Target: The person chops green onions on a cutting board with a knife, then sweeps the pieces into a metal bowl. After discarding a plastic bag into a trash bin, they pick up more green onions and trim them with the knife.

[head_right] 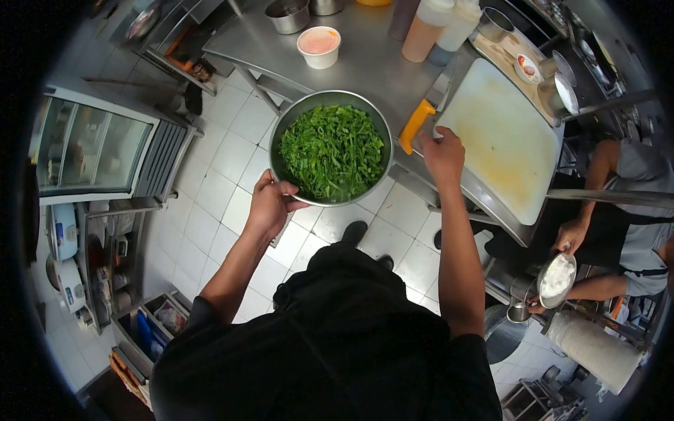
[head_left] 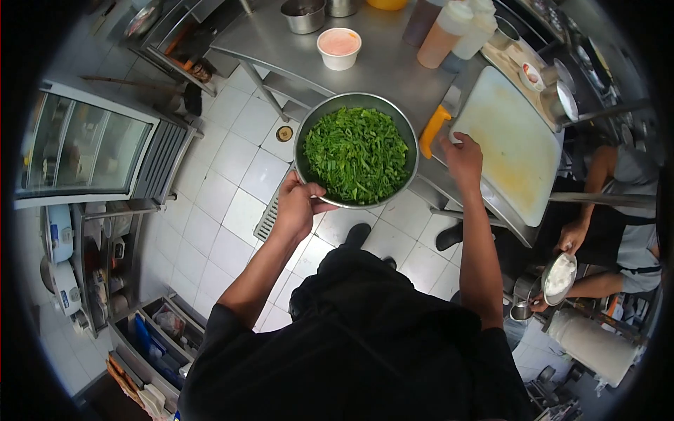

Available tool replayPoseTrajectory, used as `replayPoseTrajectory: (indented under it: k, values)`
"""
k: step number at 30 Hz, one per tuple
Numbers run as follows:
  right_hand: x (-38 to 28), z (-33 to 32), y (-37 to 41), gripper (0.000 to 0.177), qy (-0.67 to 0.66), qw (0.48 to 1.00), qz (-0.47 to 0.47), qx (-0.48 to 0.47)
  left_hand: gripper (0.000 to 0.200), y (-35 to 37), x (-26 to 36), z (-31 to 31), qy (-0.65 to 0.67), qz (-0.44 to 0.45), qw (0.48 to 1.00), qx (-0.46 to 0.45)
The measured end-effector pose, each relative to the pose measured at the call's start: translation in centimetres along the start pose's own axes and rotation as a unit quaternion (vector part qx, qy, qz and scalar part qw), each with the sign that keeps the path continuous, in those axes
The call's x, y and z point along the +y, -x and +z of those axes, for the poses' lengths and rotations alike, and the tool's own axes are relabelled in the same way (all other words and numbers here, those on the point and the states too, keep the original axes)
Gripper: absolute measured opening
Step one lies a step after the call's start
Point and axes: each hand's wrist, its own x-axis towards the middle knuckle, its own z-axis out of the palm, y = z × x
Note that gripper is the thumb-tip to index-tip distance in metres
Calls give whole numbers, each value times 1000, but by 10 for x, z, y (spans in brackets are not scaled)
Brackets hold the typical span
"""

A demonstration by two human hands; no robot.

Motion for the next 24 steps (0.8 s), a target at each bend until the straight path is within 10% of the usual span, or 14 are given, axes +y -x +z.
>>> replayPoseTrajectory:
  k: [13,24]
  values:
    - [14,13,123,49,-45,999,-10,21,19,11,-6,-2,24,23,997,-72]
    - [-11,38,77,50,37,994,-85,52,23,24,2,7,15,23,999,-38]
